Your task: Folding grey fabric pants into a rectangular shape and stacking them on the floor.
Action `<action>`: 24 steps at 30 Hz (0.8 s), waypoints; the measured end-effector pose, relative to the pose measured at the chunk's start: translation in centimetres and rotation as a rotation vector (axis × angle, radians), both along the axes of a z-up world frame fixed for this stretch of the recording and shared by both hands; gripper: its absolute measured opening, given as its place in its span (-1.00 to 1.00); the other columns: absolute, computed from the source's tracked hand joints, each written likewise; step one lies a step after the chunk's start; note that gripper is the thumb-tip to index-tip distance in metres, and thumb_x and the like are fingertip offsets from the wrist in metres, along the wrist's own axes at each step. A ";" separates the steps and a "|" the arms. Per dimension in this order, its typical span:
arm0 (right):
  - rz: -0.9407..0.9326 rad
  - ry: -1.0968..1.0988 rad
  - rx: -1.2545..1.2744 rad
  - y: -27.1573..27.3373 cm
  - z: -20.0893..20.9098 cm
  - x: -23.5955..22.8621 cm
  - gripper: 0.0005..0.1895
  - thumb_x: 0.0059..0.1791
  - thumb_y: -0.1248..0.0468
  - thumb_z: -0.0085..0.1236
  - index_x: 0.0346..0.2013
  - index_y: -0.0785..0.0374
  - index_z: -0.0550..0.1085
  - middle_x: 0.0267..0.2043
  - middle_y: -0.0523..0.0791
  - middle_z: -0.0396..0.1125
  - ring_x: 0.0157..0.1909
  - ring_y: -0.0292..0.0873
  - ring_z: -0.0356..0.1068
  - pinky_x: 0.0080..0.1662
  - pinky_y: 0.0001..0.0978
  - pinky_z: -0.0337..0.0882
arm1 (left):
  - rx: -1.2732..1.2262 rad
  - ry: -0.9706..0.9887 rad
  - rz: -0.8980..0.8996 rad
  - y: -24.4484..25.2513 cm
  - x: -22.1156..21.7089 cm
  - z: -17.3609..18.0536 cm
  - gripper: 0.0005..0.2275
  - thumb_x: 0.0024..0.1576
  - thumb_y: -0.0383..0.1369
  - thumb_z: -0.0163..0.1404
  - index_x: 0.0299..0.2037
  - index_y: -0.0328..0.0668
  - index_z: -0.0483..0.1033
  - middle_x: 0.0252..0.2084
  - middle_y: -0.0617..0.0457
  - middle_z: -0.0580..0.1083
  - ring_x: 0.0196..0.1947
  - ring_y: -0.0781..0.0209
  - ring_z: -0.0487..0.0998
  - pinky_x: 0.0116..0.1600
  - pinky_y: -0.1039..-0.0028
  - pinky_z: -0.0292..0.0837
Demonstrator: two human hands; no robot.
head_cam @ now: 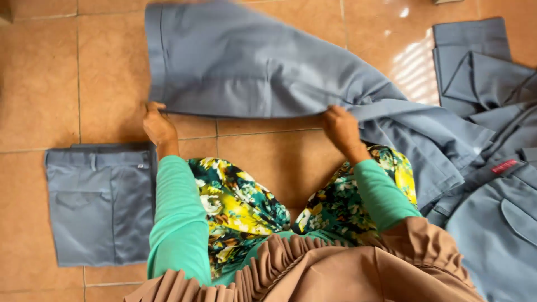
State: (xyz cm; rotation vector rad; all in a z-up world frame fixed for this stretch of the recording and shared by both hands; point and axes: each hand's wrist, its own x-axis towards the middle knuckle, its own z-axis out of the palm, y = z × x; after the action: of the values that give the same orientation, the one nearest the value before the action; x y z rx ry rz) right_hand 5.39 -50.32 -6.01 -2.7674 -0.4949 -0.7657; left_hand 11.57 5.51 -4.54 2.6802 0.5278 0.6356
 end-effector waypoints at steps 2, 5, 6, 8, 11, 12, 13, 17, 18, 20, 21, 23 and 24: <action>0.010 0.122 -0.007 3.4 -2.1 -2.0 -0.93 -0.12 0.22 0.22 -0.48 0.11 0.52 -0.32 -0.18 0.39 -0.30 -0.07 0.48 -0.31 -0.28 0.49 | -0.024 0.322 0.120 2.9 -1.1 -6.0 -0.66 0.03 -0.67 0.11 -0.17 0.11 0.41 0.10 0.04 0.23 0.12 -0.20 0.36 0.20 0.15 0.44; 0.004 0.285 -0.031 6.3 -4.1 -2.7 -0.89 -0.11 0.19 0.17 -0.50 0.11 0.50 -0.35 -0.20 0.37 -0.21 -0.11 0.47 -0.29 -0.27 0.52 | 0.117 0.469 0.223 0.4 -3.7 -7.6 -0.71 0.14 -0.58 0.05 0.02 -0.06 0.41 0.48 -0.22 -0.03 0.44 -0.35 0.08 0.44 0.06 0.09; -0.015 0.334 -0.045 6.7 -4.7 -2.9 -0.88 -0.10 0.17 0.17 -0.49 0.09 0.48 -0.33 -0.21 0.35 -0.16 -0.13 0.44 -0.27 -0.28 0.54 | 0.291 0.302 0.202 -1.9 -4.7 -6.9 -0.75 0.23 -0.46 -0.02 0.10 -0.25 0.44 0.47 -0.34 0.09 0.44 -0.35 0.11 0.47 -0.04 -0.10; -0.032 0.335 -0.031 7.3 -4.2 -2.5 -0.87 -0.10 0.16 0.17 -0.49 0.10 0.48 -0.34 -0.22 0.35 -0.19 -0.14 0.45 -0.28 -0.28 0.53 | 0.150 0.365 0.082 -8.4 -5.6 -7.5 -0.77 0.19 -0.14 -0.02 -0.14 -0.08 0.51 0.05 -0.19 0.32 0.07 -0.21 0.38 0.12 0.05 0.23; -0.045 0.288 0.010 8.2 -2.5 -2.9 -0.89 -0.10 0.14 0.19 -0.46 0.05 0.49 -0.33 -0.25 0.35 -0.21 -0.16 0.46 -0.28 -0.28 0.52 | -0.562 0.802 -0.154 -18.4 -7.9 1.5 -0.31 0.04 0.37 -0.15 -0.13 -0.15 0.57 -0.17 -0.32 0.52 -0.20 -0.20 0.64 -0.12 0.16 0.58; -0.035 0.234 0.043 8.4 -1.7 -2.9 -0.93 -0.09 0.13 0.22 -0.42 -0.01 0.51 -0.31 -0.28 0.36 -0.22 -0.18 0.46 -0.26 -0.28 0.52 | -1.141 1.149 -0.271 -21.6 -8.5 7.0 0.03 -0.06 0.57 -0.29 0.11 -0.39 0.55 0.02 -0.58 0.48 -0.09 -0.32 0.63 -0.02 0.19 0.61; -0.040 0.233 0.034 9.0 -0.8 -2.8 -0.93 -0.09 0.13 0.22 -0.42 -0.01 0.51 -0.31 -0.28 0.36 -0.22 -0.18 0.46 -0.26 -0.28 0.52 | -1.147 1.149 -0.280 -23.4 -8.5 6.5 0.03 -0.06 0.57 -0.29 0.11 -0.39 0.55 0.02 -0.58 0.48 -0.09 -0.32 0.63 -0.02 0.19 0.61; -0.001 0.127 -0.058 9.6 1.7 -4.9 -0.94 -0.06 0.12 0.18 -0.34 -0.05 0.52 -0.25 -0.29 0.34 -0.16 -0.22 0.42 -0.20 -0.38 0.46 | -1.790 0.619 0.227 -29.8 -7.1 0.0 -0.02 -0.01 0.34 0.03 0.39 -0.40 0.17 0.27 -0.50 0.32 0.20 -0.42 0.45 0.25 -0.08 0.37; -0.013 0.112 -0.130 10.1 2.1 -5.3 -0.93 -0.06 0.08 0.17 -0.33 -0.08 0.51 -0.26 -0.31 0.31 -0.16 -0.24 0.39 -0.23 -0.37 0.41 | -1.817 0.358 0.445 -30.6 -6.1 -2.6 -0.12 0.07 0.19 0.14 0.41 -0.33 0.12 0.32 -0.46 0.25 0.22 -0.40 0.42 0.29 -0.12 0.31; -0.039 0.146 -0.221 9.4 0.7 -5.8 -0.91 -0.07 0.10 0.17 -0.31 -0.06 0.49 -0.22 -0.28 0.27 -0.13 -0.19 0.35 -0.24 -0.32 0.38 | -1.876 0.204 0.446 -28.2 -4.6 -5.9 -0.13 0.07 0.17 0.19 0.39 -0.32 0.11 0.30 -0.52 0.24 0.22 -0.51 0.39 0.28 -0.24 0.27; -0.054 0.182 -0.307 9.3 -0.1 -6.1 -0.89 -0.08 0.11 0.18 -0.29 -0.04 0.47 -0.19 -0.26 0.23 -0.11 -0.15 0.31 -0.25 -0.27 0.34 | -1.925 0.038 0.454 -26.7 -3.9 -7.5 -0.14 0.07 0.15 0.23 0.37 -0.31 0.11 0.27 -0.57 0.23 0.22 -0.63 0.35 0.27 -0.36 0.22; -0.076 0.212 -0.330 8.7 -0.3 -6.1 -0.90 -0.07 0.12 0.16 -0.28 -0.06 0.51 -0.16 -0.25 0.24 -0.08 -0.13 0.31 -0.25 -0.27 0.35 | -1.856 -0.031 0.436 -22.1 -2.6 -5.6 -0.09 0.04 0.17 0.26 0.37 -0.37 0.10 0.30 -0.62 0.17 0.25 -0.69 0.29 0.29 -0.38 0.18; -0.094 0.251 -0.356 8.7 -0.4 -6.3 -0.89 -0.07 0.14 0.14 -0.26 -0.07 0.55 -0.14 -0.23 0.24 -0.05 -0.12 0.32 -0.25 -0.27 0.35 | -1.785 -0.095 0.428 -19.4 -2.4 -4.6 -0.04 0.01 0.18 0.28 0.38 -0.43 0.08 0.32 -0.66 0.11 0.27 -0.74 0.23 0.30 -0.40 0.14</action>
State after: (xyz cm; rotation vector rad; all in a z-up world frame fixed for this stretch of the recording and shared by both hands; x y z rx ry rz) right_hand -0.91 -41.65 -6.46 -3.1762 -0.4946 -0.3654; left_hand 9.19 -13.93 -9.16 0.8565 0.9724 0.1334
